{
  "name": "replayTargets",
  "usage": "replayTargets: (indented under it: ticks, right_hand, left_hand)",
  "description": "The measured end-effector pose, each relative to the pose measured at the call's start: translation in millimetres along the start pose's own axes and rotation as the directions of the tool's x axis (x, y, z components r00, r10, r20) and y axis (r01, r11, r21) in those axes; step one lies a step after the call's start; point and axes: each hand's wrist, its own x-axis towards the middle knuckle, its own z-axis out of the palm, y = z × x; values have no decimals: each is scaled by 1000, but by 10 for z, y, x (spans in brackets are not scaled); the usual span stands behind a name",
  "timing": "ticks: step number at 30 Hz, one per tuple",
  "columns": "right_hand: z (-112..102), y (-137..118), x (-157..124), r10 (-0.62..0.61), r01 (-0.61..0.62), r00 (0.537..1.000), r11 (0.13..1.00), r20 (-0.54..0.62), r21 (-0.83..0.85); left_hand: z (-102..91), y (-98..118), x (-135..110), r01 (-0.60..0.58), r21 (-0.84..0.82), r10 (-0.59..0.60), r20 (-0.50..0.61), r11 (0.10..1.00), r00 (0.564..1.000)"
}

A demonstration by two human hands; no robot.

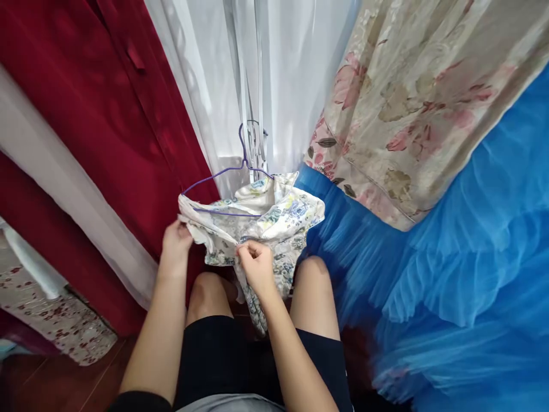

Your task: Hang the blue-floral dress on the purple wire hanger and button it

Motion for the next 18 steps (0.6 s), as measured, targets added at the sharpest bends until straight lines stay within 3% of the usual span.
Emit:
replayTargets:
  ticks: [3, 6, 9, 12, 14, 15, 18]
  right_hand:
    - [-107, 98, -87, 40, -34, 993, 998, -112, 60]
    - [-399, 234, -203, 98, -30, 915, 984, -392, 176]
    - [-707, 357, -304, 119, 22, 798, 974, -591, 225]
    - [-844, 387, -366, 100, 31, 769, 981, -631, 192]
    - [-818, 332, -401, 85, 21, 786, 986, -612, 163]
    - [-782, 287, -424, 59, 10, 823, 993, -565, 118]
    - [-664, 134, -521, 26, -39, 971, 998, -236, -52]
  left_hand:
    - [-134, -368, -414, 163, -90, -169, -55, 982, 984]
    - [-236, -638, -918, 273, -173, -286, -50, 946, 957]
    - [-231, -763, -1344, 358, -274, -364, 30, 893, 931]
    - [-34, -721, -1659, 454, -360, -417, 180, 815, 891]
    - [164, -620, -1849, 451, -347, -363, 291, 822, 885]
    - [259, -560, -1944, 419, -311, -312, 340, 853, 887]
    - [461, -394, -2207, 224, -79, -167, 444, 971, 880]
